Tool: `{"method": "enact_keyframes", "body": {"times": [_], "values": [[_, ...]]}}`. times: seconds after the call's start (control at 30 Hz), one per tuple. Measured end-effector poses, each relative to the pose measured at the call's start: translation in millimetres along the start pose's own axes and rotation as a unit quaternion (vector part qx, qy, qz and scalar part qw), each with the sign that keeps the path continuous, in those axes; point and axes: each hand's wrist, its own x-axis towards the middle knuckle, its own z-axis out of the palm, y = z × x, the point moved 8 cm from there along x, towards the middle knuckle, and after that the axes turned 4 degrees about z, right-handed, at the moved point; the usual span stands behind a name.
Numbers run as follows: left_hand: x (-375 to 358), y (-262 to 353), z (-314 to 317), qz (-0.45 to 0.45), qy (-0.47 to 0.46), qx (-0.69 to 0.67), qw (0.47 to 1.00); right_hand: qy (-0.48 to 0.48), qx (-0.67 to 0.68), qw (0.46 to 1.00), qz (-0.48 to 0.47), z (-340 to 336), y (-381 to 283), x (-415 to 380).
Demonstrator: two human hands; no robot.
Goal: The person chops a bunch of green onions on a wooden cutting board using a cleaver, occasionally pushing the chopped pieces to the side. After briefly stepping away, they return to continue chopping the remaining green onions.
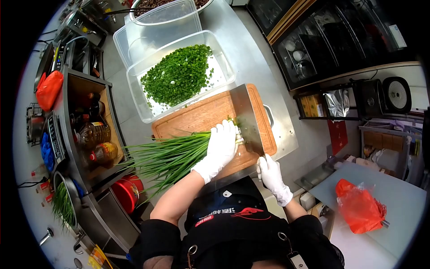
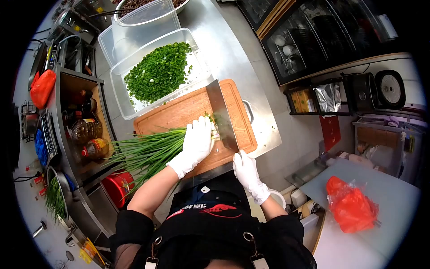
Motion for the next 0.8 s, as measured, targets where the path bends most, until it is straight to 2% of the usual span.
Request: {"method": "enact_keyframes", "body": {"times": [0.07, 0.2, 0.4, 0.6, 0.67, 0.77, 0.8], "values": [[0, -2, -3, -0.01, -0.016, -0.005, 1.0, 0.024, -0.04, 0.998, -0.044, -9, -6, -11], [1, -1, -3, -0.015, -0.013, -0.01, 1.0, 0.021, -0.072, 0.996, -0.054, -14, -10, -29], [2, 0, -1, -0.013, 0.001, 0.017, 1.0, 0.057, -0.164, 0.975, -0.14, -2, -26, -35], [1, -2, 3, -0.024, -0.034, -0.007, 0.999, 0.091, -0.23, 0.959, -0.139, 9, -18, -45], [1, 1, 0, -0.013, 0.019, 0.029, 0.999, 0.075, -0.228, 0.962, -0.132, 16, -23, -33], [3, 0, 0, -0.022, -0.007, 0.01, 1.0, 0.1, -0.251, 0.949, -0.16, 17, -26, -34], [3, 0, -1, -0.021, -0.006, 0.011, 1.0, 0.084, -0.254, 0.955, -0.129, 15, -19, -39]]}}
